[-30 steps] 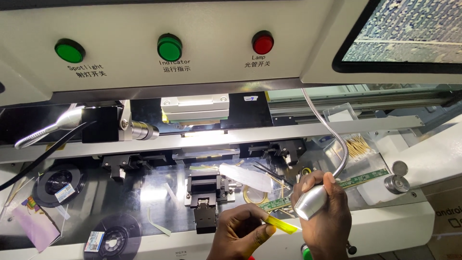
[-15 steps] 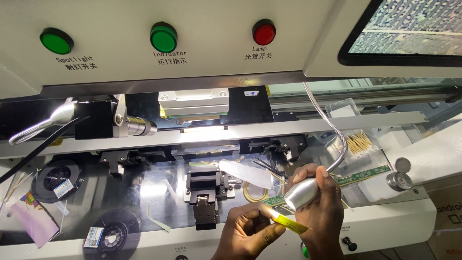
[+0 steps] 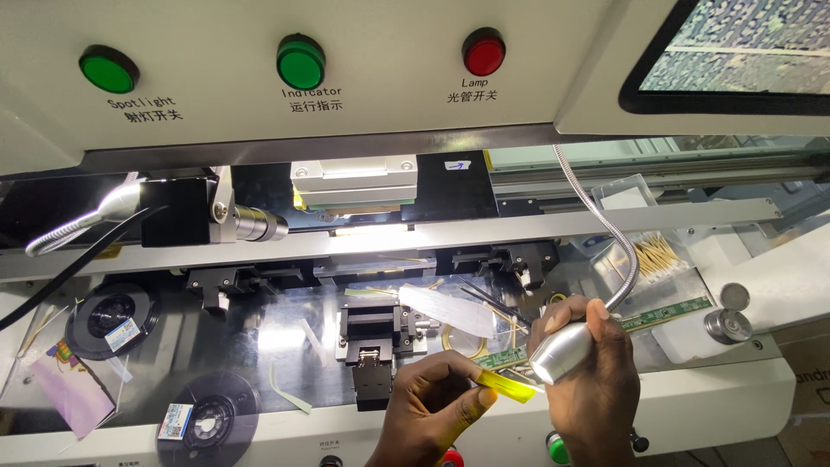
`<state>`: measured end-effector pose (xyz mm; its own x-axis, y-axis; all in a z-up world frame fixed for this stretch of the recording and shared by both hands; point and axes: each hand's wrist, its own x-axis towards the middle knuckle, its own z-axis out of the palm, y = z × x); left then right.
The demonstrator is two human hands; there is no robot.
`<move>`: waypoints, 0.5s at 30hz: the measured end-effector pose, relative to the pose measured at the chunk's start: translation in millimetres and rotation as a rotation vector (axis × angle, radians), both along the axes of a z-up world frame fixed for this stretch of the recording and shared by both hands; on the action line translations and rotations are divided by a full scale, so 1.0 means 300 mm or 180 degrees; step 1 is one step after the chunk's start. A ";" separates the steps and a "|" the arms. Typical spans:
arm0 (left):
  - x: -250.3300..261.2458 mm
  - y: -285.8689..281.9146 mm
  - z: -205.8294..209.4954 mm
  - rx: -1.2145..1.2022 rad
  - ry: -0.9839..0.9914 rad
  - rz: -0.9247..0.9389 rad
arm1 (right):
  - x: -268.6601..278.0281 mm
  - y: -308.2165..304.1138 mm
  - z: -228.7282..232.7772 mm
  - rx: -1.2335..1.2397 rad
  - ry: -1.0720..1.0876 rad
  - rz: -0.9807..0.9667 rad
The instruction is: Repairing an LCD screen by aligning and bonding a flexible circuit using a COF bonding machine
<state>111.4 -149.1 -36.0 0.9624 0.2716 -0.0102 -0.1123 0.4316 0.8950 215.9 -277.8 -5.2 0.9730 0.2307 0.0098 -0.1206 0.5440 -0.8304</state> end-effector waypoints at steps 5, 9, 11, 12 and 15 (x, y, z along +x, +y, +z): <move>0.001 -0.005 0.003 -0.0123 -0.0163 0.0002 | 0.004 -0.004 0.002 0.0053 0.0033 0.0069; -0.001 -0.003 0.012 -0.0103 -0.0130 -0.0018 | 0.005 -0.006 -0.013 0.0062 0.0056 -0.0026; -0.002 -0.004 0.011 -0.0114 -0.0148 -0.0012 | 0.001 -0.005 -0.001 0.0002 0.0034 -0.0005; -0.002 -0.004 0.011 -0.0123 -0.0169 -0.0006 | -0.001 -0.004 0.006 -0.0057 0.0009 0.0015; -0.003 -0.005 0.002 -0.0126 -0.0213 -0.0002 | 0.003 -0.008 0.000 -0.0047 0.0028 0.0041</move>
